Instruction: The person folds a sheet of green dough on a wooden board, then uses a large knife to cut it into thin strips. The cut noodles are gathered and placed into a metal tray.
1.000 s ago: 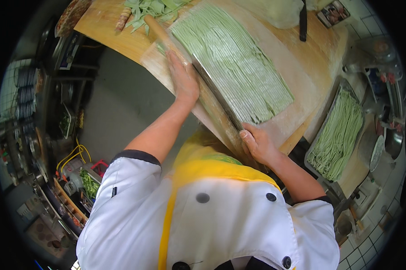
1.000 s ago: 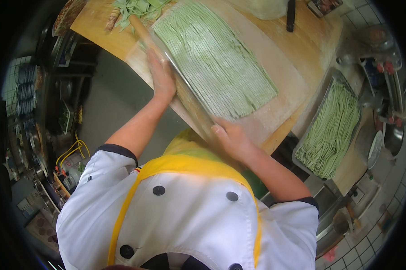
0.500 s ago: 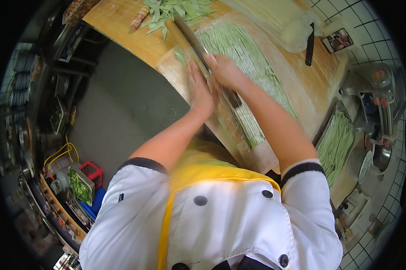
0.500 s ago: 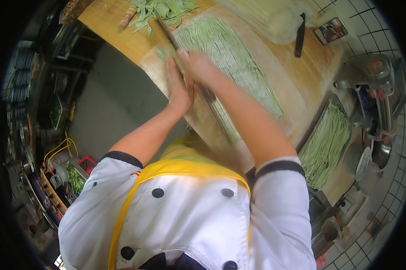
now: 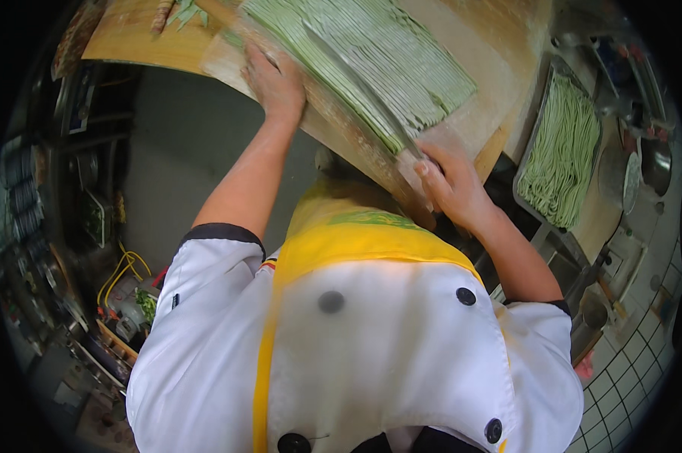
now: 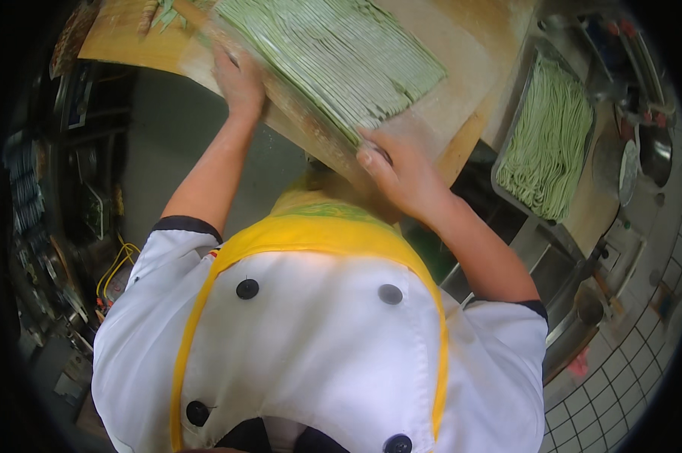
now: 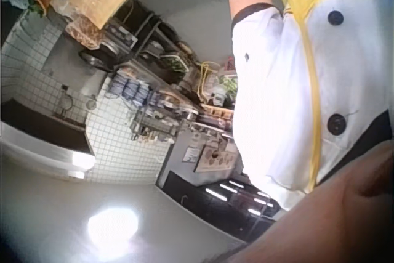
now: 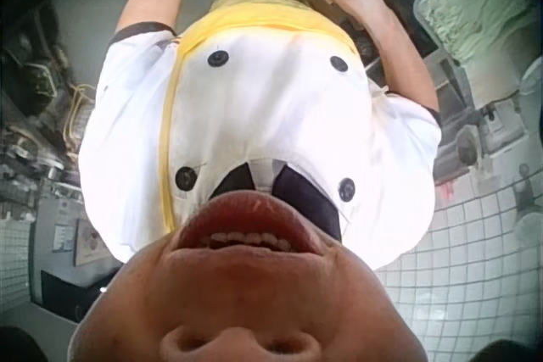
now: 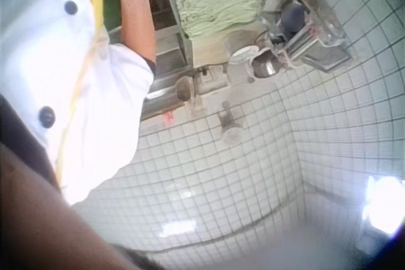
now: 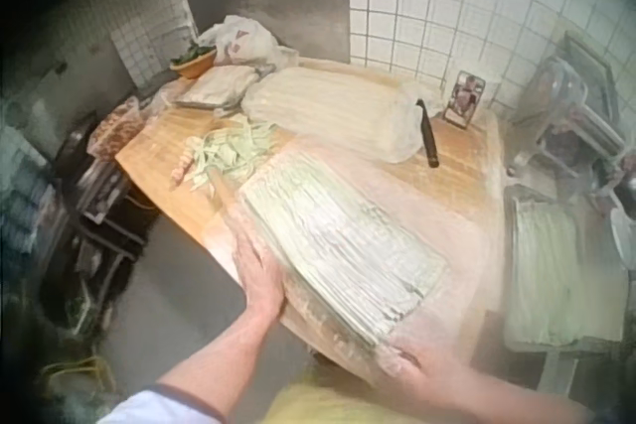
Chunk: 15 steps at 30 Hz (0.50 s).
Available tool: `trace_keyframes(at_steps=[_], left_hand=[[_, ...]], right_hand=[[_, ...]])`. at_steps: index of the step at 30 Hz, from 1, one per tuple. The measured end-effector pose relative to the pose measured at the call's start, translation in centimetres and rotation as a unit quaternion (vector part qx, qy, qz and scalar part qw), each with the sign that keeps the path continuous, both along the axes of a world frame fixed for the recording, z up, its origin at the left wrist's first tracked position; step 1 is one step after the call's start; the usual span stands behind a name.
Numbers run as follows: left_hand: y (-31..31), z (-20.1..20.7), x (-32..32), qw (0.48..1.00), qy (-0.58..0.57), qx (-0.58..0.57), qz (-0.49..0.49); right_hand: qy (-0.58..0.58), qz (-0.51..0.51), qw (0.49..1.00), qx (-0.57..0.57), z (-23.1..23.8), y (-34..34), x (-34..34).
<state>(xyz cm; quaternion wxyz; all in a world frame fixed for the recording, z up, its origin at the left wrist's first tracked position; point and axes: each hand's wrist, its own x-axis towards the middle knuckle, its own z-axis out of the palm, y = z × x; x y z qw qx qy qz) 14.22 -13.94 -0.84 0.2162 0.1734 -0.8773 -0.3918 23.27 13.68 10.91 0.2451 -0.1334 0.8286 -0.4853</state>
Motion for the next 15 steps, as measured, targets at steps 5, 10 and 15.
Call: trace_keyframes(at_steps=[5, 10, 15], left_hand=[[0.1, -0.1, -0.5, 1.000, 0.009, 0.010, -0.009], [0.4, 0.1, -0.4, 0.999, 0.036, 0.021, -0.030], [0.5, 0.6, -0.4, 1.000, -0.004, -0.013, -0.001]], right_hand=[[-0.063, 0.026, 0.997, 0.021, -0.5, 3.3, 3.9], [-0.084, 0.037, 0.996, 0.005, -1.3, 4.9, 4.7], [-0.097, 0.045, 0.994, -0.002, -2.5, 4.7, 4.1]])
